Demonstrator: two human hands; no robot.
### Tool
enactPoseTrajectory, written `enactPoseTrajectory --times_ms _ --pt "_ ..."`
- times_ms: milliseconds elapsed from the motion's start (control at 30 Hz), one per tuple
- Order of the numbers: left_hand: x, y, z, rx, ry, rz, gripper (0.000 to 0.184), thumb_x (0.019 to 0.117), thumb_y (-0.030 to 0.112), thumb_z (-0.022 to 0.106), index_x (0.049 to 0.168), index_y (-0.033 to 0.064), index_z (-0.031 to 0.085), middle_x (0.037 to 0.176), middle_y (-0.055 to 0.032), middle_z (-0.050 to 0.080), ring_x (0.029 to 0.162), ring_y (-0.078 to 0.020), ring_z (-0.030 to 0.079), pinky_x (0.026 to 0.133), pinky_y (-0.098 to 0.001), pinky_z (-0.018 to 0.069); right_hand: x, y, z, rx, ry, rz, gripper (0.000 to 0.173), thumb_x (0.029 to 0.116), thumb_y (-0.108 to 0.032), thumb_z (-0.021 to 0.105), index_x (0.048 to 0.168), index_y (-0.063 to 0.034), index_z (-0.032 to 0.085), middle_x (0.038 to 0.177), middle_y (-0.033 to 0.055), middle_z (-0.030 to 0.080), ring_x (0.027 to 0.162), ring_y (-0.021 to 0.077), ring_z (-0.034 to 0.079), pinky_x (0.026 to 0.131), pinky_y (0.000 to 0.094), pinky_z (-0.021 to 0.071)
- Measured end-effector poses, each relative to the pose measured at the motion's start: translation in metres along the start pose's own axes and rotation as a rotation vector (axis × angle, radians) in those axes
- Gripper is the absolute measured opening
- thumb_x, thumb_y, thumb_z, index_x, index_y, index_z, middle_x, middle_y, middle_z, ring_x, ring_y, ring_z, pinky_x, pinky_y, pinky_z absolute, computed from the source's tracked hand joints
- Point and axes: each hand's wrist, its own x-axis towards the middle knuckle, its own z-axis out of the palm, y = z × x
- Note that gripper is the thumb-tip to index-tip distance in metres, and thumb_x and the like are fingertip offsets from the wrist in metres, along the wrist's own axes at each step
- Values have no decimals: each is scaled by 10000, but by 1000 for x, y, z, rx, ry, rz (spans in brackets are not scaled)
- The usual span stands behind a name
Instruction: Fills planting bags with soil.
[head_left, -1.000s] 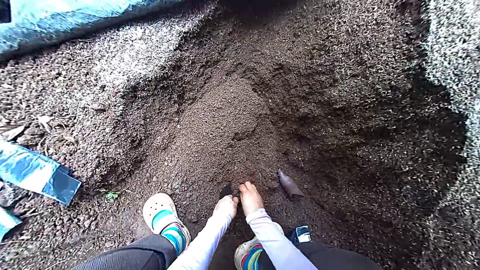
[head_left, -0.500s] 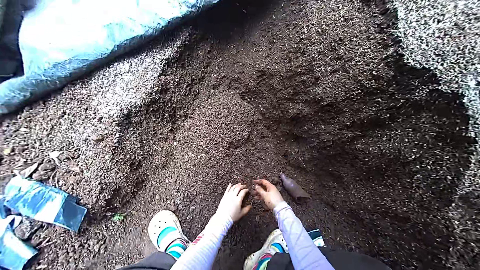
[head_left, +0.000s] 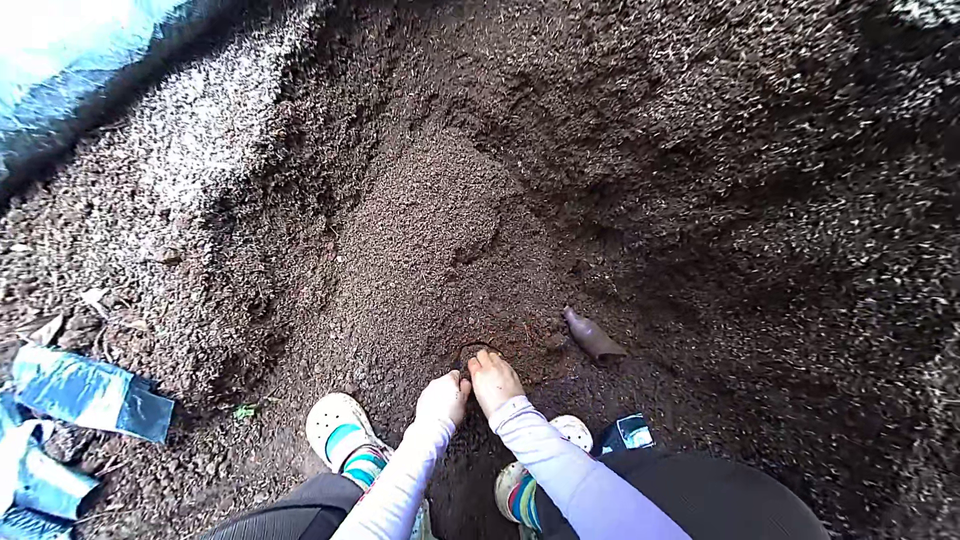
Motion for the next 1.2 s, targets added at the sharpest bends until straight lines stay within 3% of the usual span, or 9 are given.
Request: enactPoseTrajectory --times_ms 200,300,433,567,733,867,967,1067,1200 --pt "21 -21 -38 -258 -47 41 707 1020 591 533 1333 -43 561 1194 -288 644 1095 -411 642 968 -597 493 17 66 -41 416 -11 -59 347 1015 -211 633 1315 -38 659 1335 191 652 1251 320 625 1111 498 467" --pt "35 -22 -35 -316 -122 -174 894 972 690 532 1524 3 381 1318 -265 628 1176 -381 654 1017 -532 512 25 89 -34 523 -130 162 652 974 -393 711 1473 -39 486 1377 246 598 1254 377 607 1093 546 459" --pt "47 -2 -31 -149 -250 -214 822 1013 690 429 1337 -43 609 1341 -245 631 1248 -369 617 1071 -545 458 34 89 -12 575 -360 283 683 982 -497 669 1420 6 517 1250 244 652 1026 325 700 936 480 557" --pt "48 8 -34 97 -265 -102 712 1073 572 411 1350 -59 590 1379 -298 582 1304 -419 563 1093 -602 410 32 61 -29 319 -354 222 683 998 -417 668 1487 11 460 1440 258 556 1340 374 558 1114 550 436" --pt "43 9 -30 220 -174 -65 558 1106 453 405 1338 -12 605 1351 -271 614 1304 -411 574 1090 -622 413 23 28 -36 206 -314 258 523 1047 -123 528 1542 -19 395 1464 239 554 1358 406 546 1086 588 452" --pt "28 10 -23 186 45 -79 532 1084 420 483 1429 16 502 1397 -237 595 1293 -388 597 1068 -600 466 35 56 -69 179 -410 58 603 1017 -377 646 1414 62 530 1438 304 541 1366 442 516 1103 631 412" --pt "23 -2 -3 58 342 222 827 969 451 650 1568 -14 321 1579 -246 415 1446 -378 448 1195 -514 371 77 80 -83 273 -294 -66 676 977 -414 698 1442 41 517 1395 312 567 1342 455 526 1110 645 396" --pt "41 2 21 198 549 564 1041 757 612 796 1504 -33 464 1564 -277 435 1459 -453 412 1206 -579 339 146 92 -86 355 -47 -134 551 1010 -385 649 1438 -48 566 1353 265 627 1298 443 578 1085 658 433" --pt "53 7 35 237 612 887 273 923 133 673 1174 70 759 1291 -114 719 1308 -382 610 1126 -647 406 206 88 -96 433 329 -191 425 1081 -250 519 1501 -186 539 1560 102 493 1471 357 409 1123 621 396"
